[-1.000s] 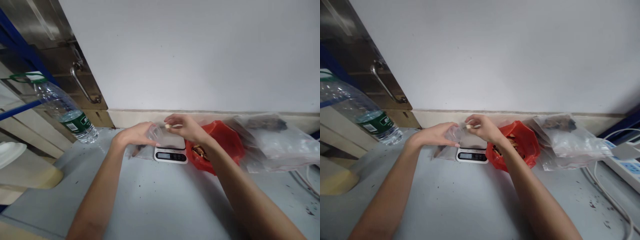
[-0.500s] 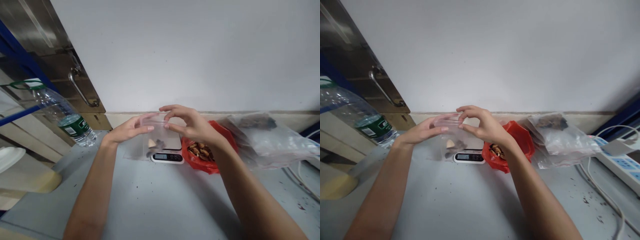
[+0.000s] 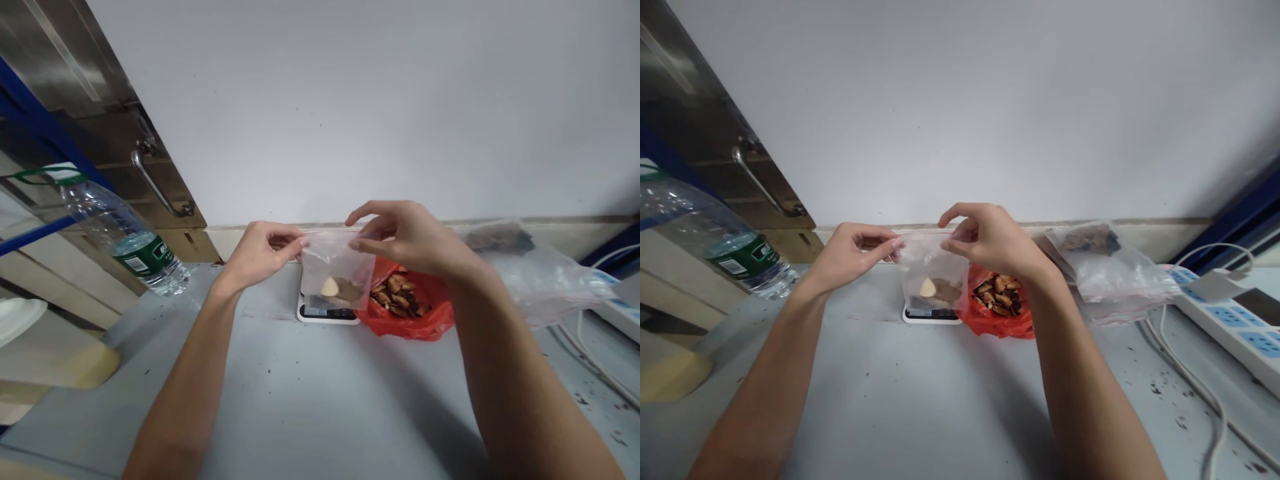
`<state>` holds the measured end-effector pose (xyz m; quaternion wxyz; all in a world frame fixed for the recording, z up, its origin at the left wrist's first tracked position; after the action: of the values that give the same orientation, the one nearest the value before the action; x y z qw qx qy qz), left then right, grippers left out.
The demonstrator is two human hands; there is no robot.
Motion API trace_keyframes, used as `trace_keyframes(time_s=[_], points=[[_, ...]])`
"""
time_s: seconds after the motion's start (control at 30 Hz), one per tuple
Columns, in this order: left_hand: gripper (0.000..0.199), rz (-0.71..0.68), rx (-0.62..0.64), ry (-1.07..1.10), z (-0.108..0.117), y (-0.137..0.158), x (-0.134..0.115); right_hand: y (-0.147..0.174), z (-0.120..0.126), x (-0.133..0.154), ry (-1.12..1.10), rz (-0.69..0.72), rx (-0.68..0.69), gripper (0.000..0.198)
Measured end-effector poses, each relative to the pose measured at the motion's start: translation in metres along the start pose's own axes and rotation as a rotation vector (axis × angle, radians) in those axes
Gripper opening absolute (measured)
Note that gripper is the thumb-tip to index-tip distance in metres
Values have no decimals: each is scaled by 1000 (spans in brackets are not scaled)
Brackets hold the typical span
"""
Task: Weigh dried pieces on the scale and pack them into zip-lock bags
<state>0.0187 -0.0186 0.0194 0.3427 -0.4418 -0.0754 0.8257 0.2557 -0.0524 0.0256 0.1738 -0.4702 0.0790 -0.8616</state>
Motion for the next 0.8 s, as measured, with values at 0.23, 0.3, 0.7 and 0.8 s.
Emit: trace_keyframes(time_s=[0.23, 0.3, 0.7, 0.8], points=[[18, -68, 5, -46, -15, 0, -10, -3, -12, 5, 103, 73, 60, 21], [17, -82, 7, -60, -17, 1, -12, -5, -16, 6, 120, 91, 65, 23], [23, -186, 40, -161, -22, -1, -14, -9, -25, 1, 117, 239, 76, 17], [24, -181, 74, -181, -21, -1, -12, -9, -22, -3, 147, 200, 80, 19]])
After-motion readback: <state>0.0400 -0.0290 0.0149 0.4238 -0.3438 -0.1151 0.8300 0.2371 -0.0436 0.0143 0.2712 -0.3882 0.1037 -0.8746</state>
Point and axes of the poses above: each hand's wrist, its own y-axis away from the middle knuckle, its own z-axis out of the back of the hand, x = y × z, the point moved 1 cm from there along -y, towards the middle knuckle, and after that the axes turned 3 degrees about -z, right-handed, at the moved point
